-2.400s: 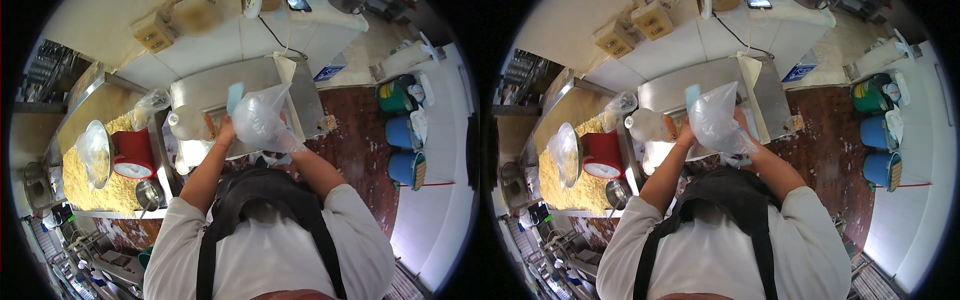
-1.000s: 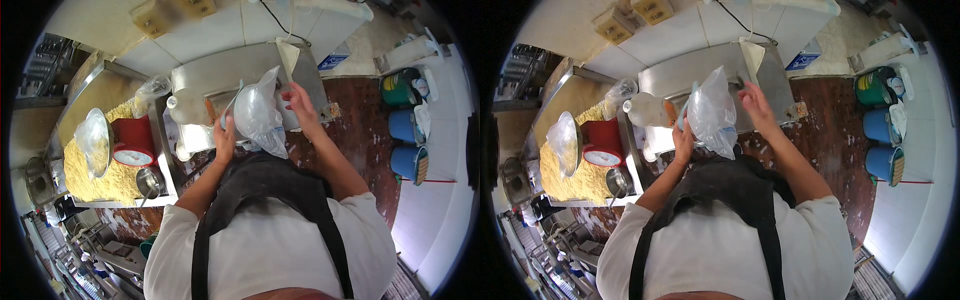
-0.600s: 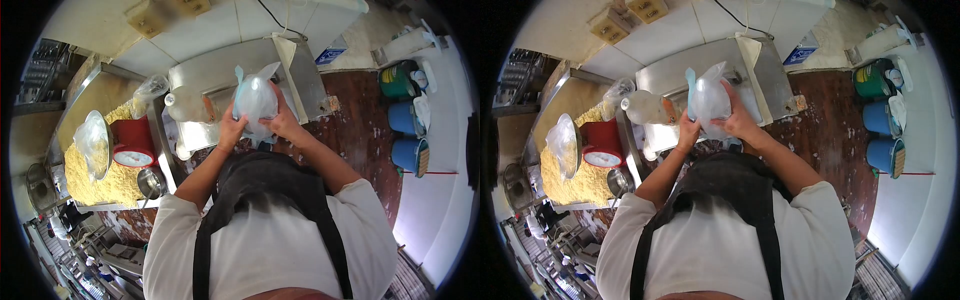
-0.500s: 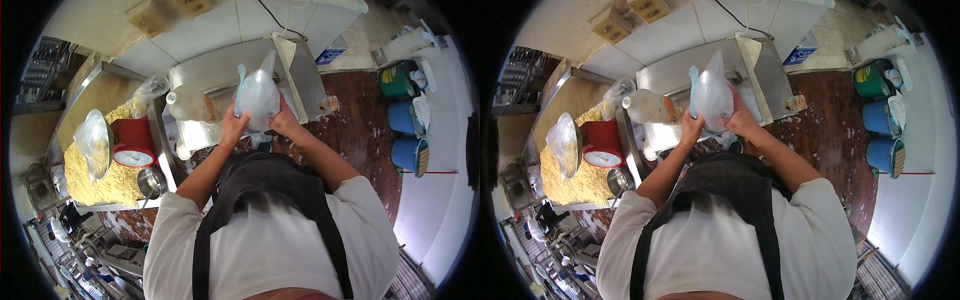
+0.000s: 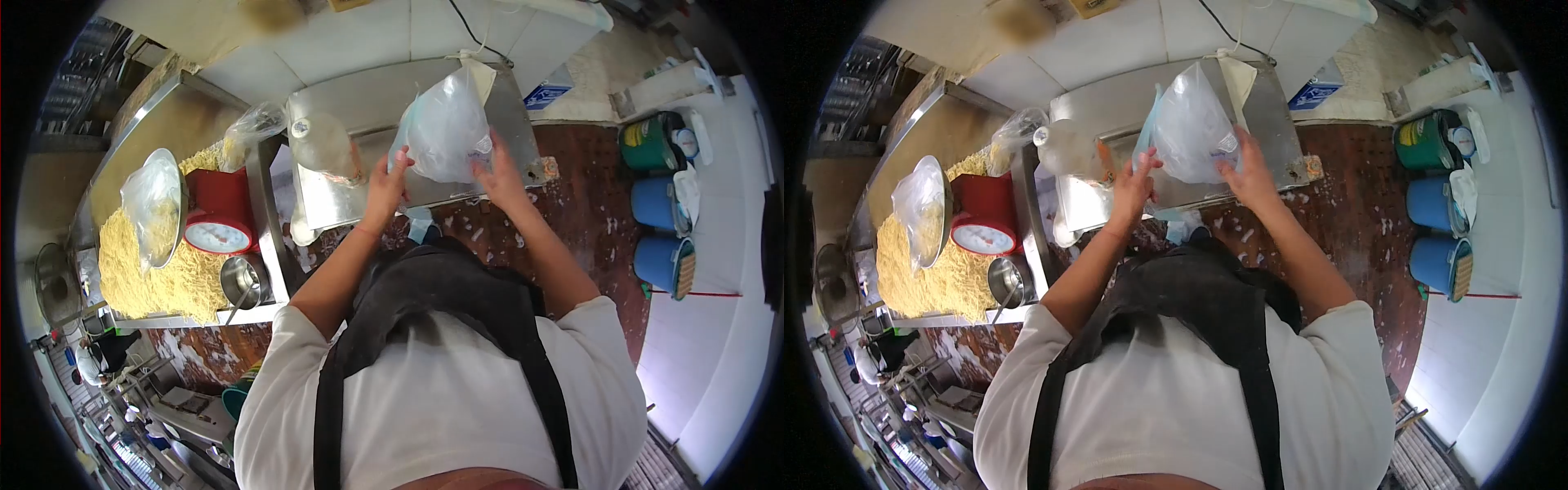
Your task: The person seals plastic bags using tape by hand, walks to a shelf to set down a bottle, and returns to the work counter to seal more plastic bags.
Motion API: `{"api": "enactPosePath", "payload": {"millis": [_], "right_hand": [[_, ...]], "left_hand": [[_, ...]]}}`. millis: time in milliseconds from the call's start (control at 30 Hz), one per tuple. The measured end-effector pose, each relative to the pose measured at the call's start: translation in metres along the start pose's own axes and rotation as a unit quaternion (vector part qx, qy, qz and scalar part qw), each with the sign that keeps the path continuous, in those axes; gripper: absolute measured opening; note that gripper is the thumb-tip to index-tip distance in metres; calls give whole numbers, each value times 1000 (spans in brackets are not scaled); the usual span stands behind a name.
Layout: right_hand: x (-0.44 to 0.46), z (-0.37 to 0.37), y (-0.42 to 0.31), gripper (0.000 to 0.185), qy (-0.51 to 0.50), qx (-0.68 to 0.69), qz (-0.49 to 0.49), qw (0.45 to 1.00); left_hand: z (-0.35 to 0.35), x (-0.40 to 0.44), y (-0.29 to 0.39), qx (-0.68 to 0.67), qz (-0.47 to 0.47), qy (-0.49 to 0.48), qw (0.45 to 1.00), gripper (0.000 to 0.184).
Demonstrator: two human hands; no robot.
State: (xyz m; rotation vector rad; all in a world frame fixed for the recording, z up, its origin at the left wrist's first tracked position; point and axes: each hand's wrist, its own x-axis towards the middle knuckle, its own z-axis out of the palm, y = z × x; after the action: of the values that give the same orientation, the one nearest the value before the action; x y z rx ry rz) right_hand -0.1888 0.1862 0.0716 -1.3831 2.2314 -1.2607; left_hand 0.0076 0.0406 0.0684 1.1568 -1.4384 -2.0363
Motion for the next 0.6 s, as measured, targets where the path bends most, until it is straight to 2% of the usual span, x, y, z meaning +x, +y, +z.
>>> {"api": "enactPosePath", "payload": {"millis": [167, 267, 333, 433, 533, 600], "right_hand": [[-12, -43, -73, 57, 132, 23, -55, 989], [-24, -42, -110, 47, 23, 6, -141, 990], [-12, -30, -143, 38, -29, 43, -160, 986], [-1, -4, -154, 34, -23, 129, -80, 988], [9, -1, -147, 28, -120, 215, 12, 969], [12, -4, -149, 24, -125, 214, 35, 968]], "left_hand": [[-12, -30, 39, -204, 17, -93, 974, 50], [-1, -44, 70, -274, 9, -116, 955, 50], [16, -56, 91, -321, -5, -110, 941, 52], [23, -61, 99, -313, 29, -187, 931, 53], [19, -61, 94, -277, 38, -179, 943, 47], [7, -54, 81, -218, 24, -135, 966, 41]]}}
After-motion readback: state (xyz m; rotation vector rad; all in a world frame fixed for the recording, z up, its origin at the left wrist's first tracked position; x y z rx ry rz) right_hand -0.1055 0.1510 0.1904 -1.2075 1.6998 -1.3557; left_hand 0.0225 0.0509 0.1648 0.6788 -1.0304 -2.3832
